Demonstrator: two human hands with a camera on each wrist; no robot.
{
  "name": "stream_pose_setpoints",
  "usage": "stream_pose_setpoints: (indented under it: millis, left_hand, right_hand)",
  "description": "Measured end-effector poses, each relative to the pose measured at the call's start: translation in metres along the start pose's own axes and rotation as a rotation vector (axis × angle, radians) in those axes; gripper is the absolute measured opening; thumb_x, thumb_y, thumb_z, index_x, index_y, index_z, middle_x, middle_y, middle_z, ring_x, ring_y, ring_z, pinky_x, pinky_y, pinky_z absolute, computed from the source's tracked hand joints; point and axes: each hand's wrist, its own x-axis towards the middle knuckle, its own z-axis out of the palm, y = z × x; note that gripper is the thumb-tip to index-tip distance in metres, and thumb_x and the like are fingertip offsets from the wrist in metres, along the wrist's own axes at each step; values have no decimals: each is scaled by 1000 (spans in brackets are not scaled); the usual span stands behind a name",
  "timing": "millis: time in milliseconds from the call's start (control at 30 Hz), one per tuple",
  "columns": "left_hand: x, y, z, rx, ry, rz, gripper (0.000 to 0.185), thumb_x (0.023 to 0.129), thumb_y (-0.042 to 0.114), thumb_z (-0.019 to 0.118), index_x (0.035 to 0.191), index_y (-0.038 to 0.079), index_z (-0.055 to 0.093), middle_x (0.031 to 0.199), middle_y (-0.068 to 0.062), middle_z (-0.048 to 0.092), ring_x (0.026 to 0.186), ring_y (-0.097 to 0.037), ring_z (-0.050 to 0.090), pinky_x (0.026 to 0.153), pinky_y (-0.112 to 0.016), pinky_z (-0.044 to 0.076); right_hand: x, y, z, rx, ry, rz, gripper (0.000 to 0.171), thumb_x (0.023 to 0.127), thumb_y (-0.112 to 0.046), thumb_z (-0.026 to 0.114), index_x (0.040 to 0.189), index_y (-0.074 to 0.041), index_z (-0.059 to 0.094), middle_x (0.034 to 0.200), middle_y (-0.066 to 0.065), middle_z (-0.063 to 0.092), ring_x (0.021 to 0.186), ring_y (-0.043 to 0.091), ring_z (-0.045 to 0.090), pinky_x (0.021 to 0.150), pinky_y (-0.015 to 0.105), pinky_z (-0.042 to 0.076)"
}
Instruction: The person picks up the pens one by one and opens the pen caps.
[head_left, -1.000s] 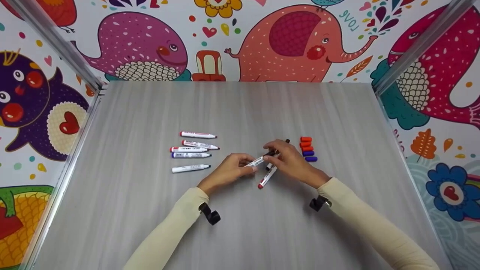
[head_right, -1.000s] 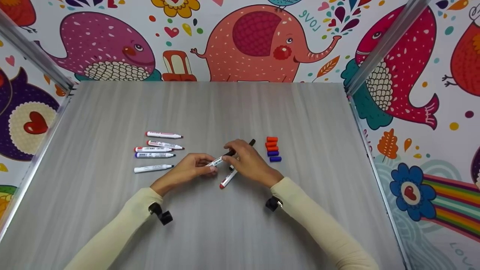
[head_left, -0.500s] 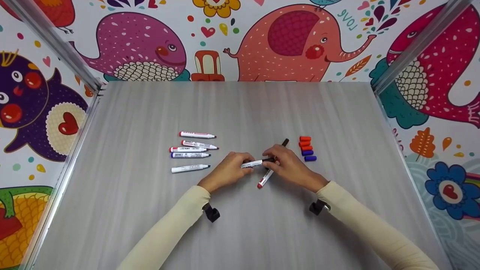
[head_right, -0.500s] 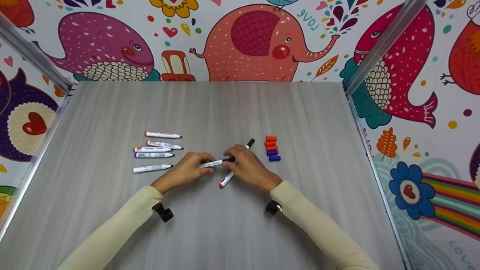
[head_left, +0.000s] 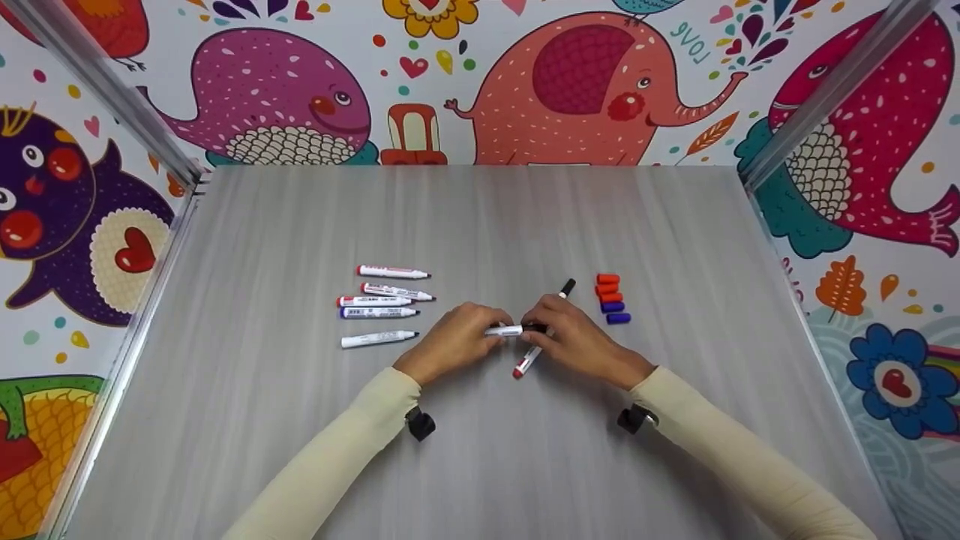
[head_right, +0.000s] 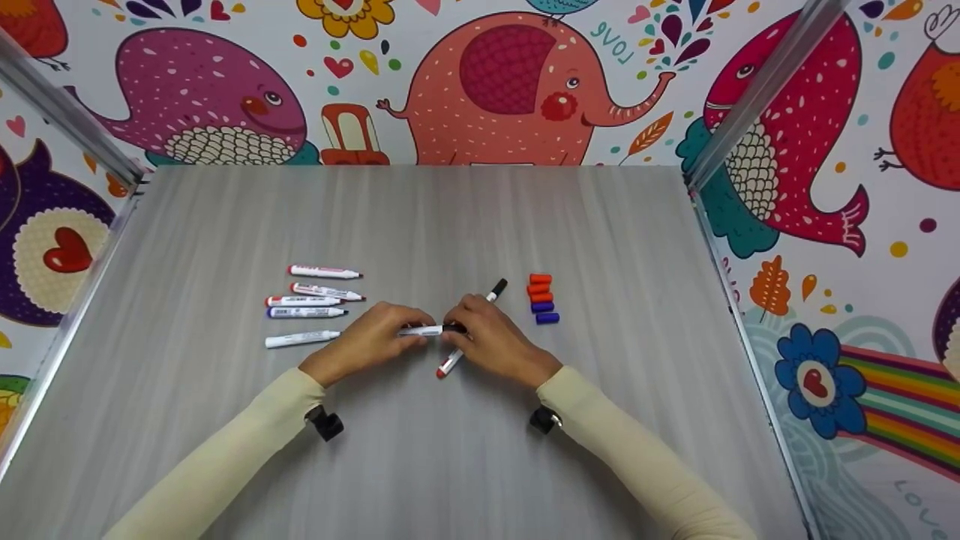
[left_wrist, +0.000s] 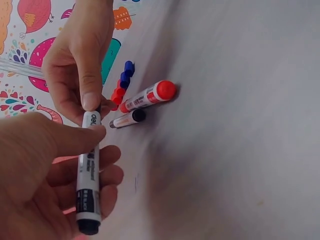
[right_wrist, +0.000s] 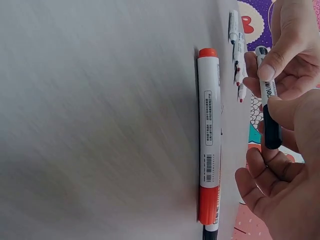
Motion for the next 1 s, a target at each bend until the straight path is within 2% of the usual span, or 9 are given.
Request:
stream_pose_setpoints:
  millis: [267,500,767,1000]
  left_hand:
    - [2,4,-6,118,-61,74,18,101,2,76,117,7,81,105,-3,80,87,-14,65,81,-39,58]
    - [4,6,-9,144,-116,84,21,102,1,75,121,6,79,105,-4,79,85,-15,64,81,-38,58]
    - [6,7,-13,199,-89,149,19,101,0,74,117,7,80,103,-4,80,85,-17,66,81,-42,58]
    - [6,6,-12,166,-88,168,26,101,-4,72,124,6,79,109,-5,81,90,-18,69,85,-43,59]
  right_hand:
    - [1,-2,-3,-21,-73,-23,18,108,-17,73,121,-6,80,104,3,60,97,17,54,82,34,48]
    - [3,-4,-6,-23,-80,-51,16,108,-17,72,119,-8,78,105,1,58,99,17,53,83,32,48]
    - [7,-3,-8,-67,-44,-133,13,107,-15,73,113,-5,78,102,4,60,97,20,54,83,35,48]
    - [7,1,-10,-139,-14,-198,12,105,-15,75,111,-4,77,98,4,64,91,21,55,79,37,48]
